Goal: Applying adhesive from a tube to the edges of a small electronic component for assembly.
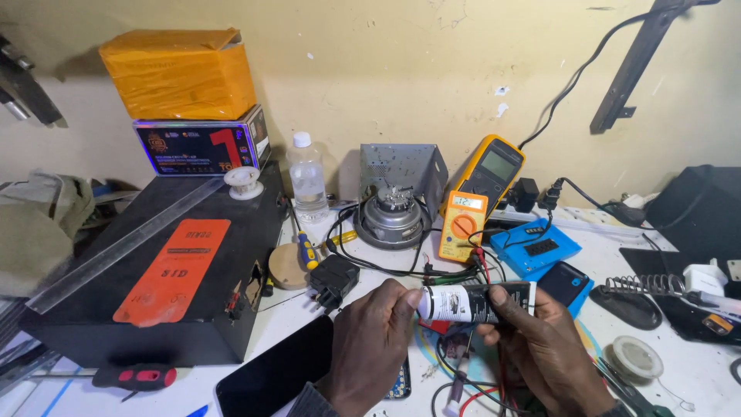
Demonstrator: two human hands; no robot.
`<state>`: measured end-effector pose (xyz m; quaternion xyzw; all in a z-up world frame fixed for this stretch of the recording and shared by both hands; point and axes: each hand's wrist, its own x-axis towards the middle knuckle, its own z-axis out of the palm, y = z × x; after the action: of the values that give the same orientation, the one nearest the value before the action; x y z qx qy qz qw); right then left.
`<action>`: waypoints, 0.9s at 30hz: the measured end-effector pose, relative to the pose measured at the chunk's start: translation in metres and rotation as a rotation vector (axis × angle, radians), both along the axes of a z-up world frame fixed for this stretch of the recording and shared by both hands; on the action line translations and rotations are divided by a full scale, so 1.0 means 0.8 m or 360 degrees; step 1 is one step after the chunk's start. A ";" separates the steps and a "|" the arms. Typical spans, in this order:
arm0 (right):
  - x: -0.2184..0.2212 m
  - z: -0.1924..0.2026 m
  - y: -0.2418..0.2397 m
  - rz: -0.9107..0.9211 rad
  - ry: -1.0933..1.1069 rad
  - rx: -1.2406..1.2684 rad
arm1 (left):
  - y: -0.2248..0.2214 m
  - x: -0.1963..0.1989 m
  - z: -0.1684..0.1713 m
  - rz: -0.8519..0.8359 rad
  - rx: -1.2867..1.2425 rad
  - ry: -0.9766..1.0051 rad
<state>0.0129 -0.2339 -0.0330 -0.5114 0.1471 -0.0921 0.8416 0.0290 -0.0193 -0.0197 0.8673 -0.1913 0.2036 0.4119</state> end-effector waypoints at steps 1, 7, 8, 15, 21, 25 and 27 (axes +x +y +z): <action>-0.003 0.006 -0.001 0.0003 -0.0049 -0.0049 | -0.003 -0.001 0.000 0.0035 -0.0070 0.0141; -0.016 0.017 0.011 0.0057 -0.0221 0.0116 | -0.015 -0.013 0.021 -0.0050 -0.1010 0.0965; -0.016 0.014 0.020 0.0060 -0.0221 0.0118 | -0.017 -0.016 0.021 -0.0047 -0.1009 0.0964; -0.016 -0.023 0.040 0.0248 -0.0095 0.0327 | -0.028 -0.030 0.018 -0.0240 -0.0728 0.0826; -0.011 0.008 -0.004 0.0023 -0.0301 0.0001 | 0.014 0.007 0.023 -0.0044 -0.1077 0.0925; -0.013 0.023 -0.009 -0.0025 -0.0132 -0.0028 | 0.050 0.029 0.006 0.0475 0.0273 0.0241; -0.008 0.005 -0.014 0.0008 -0.0195 -0.0004 | 0.054 0.035 -0.003 0.0452 0.0290 0.0188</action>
<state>0.0063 -0.2453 -0.0292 -0.5063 0.0937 -0.1214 0.8486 0.0570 0.0242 -0.0220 0.9299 -0.0601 0.1900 0.3092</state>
